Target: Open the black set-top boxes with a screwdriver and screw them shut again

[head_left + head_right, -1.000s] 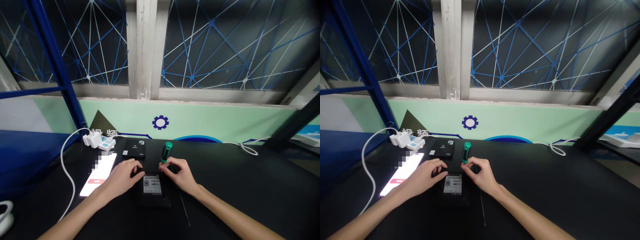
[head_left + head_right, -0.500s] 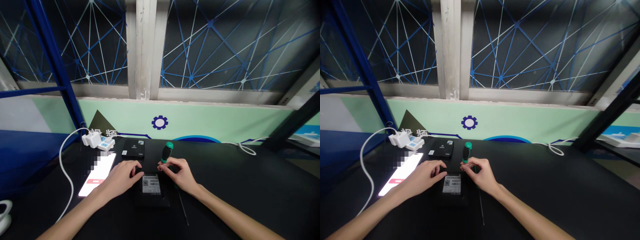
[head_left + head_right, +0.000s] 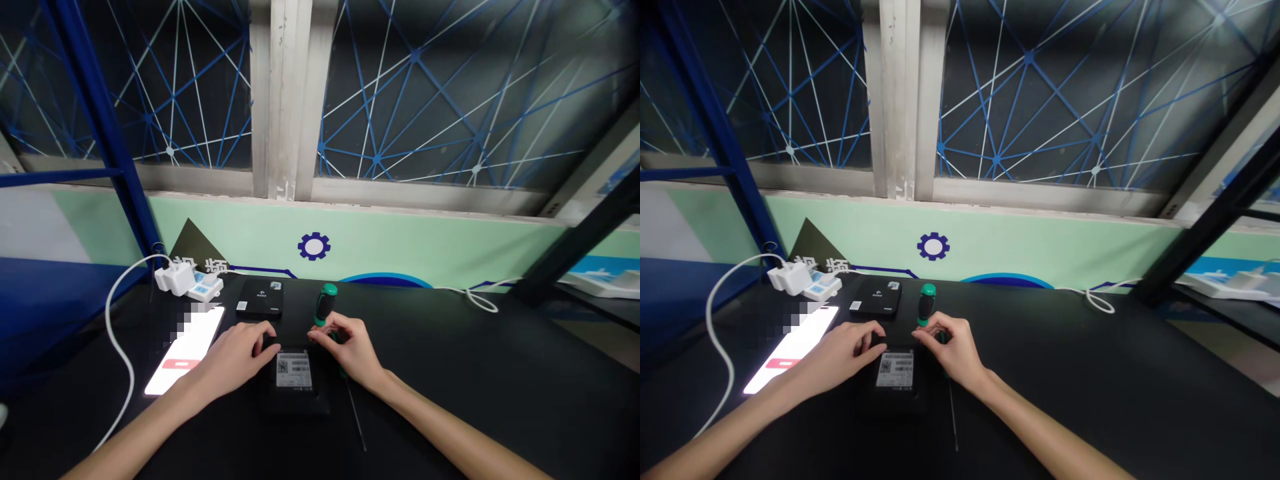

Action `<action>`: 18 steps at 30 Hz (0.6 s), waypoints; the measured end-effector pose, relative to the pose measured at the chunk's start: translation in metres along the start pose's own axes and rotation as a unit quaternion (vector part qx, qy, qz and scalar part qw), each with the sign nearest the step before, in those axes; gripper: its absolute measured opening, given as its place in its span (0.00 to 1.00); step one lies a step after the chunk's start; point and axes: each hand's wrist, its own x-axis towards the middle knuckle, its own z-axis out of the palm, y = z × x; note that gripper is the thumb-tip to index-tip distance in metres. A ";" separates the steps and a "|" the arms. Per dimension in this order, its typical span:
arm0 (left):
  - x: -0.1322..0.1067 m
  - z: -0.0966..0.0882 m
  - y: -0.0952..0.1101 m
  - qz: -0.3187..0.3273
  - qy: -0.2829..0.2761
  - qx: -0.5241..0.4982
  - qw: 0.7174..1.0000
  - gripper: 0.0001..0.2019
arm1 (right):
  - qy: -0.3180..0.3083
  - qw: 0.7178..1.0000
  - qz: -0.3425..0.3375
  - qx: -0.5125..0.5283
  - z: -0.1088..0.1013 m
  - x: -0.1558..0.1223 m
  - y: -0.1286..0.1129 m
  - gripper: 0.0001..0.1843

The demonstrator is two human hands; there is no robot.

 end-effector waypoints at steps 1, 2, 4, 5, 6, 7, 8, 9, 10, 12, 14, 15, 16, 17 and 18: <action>0.000 0.000 0.000 0.003 -0.002 -0.003 1.000 0.15 | 0.003 1.000 0.000 0.002 0.001 0.000 0.001 0.16; 0.001 0.000 0.000 0.004 -0.004 -0.006 1.000 0.16 | 0.006 1.000 0.000 0.005 0.001 0.000 0.002 0.16; 0.002 -0.001 -0.001 0.007 -0.009 -0.011 1.000 0.16 | 0.012 1.000 -0.001 0.009 0.002 -0.001 0.004 0.17; 0.003 -0.001 -0.002 0.006 -0.011 -0.014 1.000 0.16 | 0.014 1.000 0.000 0.011 0.003 -0.001 0.004 0.17; 0.004 -0.001 -0.002 0.006 -0.013 -0.018 1.000 0.16 | 0.012 1.000 0.000 0.013 0.003 -0.001 0.003 0.17; 0.004 -0.001 -0.003 0.004 -0.014 -0.023 1.000 0.16 | 0.008 1.000 0.000 0.014 0.003 -0.001 0.002 0.16; 0.005 -0.001 -0.004 0.002 -0.017 -0.028 0.999 0.16 | -0.001 1.000 -0.001 0.013 0.002 -0.001 0.001 0.15; 0.006 -0.001 -0.004 0.000 -0.019 -0.033 0.999 0.16 | -0.011 1.000 -0.003 0.012 0.001 -0.001 -0.001 0.14; 0.006 -0.001 -0.005 -0.003 -0.021 -0.036 0.999 0.16 | -0.022 1.000 -0.007 0.008 0.001 -0.002 -0.002 0.12; 0.007 -0.002 -0.004 -0.006 -0.023 -0.038 0.999 0.16 | -0.038 0.999 -0.022 0.001 -0.002 -0.002 -0.004 0.10; 0.007 -0.004 -0.003 -0.011 -0.026 -0.038 0.999 0.15 | -0.043 0.998 -0.039 -0.005 -0.003 -0.002 -0.005 0.09; 0.007 -0.005 -0.002 -0.015 -0.031 -0.035 0.999 0.15 | -0.043 0.998 -0.046 -0.007 -0.004 -0.002 -0.004 0.09; 0.007 -0.007 -0.001 -0.017 -0.037 -0.026 0.999 0.15 | -0.041 0.998 -0.052 -0.008 -0.004 -0.002 -0.004 0.09; 0.007 -0.008 0.001 -0.019 -0.041 -0.011 0.999 0.15 | -0.038 0.998 -0.055 -0.008 -0.004 -0.003 -0.003 0.09; 0.007 -0.010 0.002 -0.019 -0.044 0.008 0.999 0.14 | -0.035 0.998 -0.059 -0.008 -0.003 -0.003 -0.003 0.08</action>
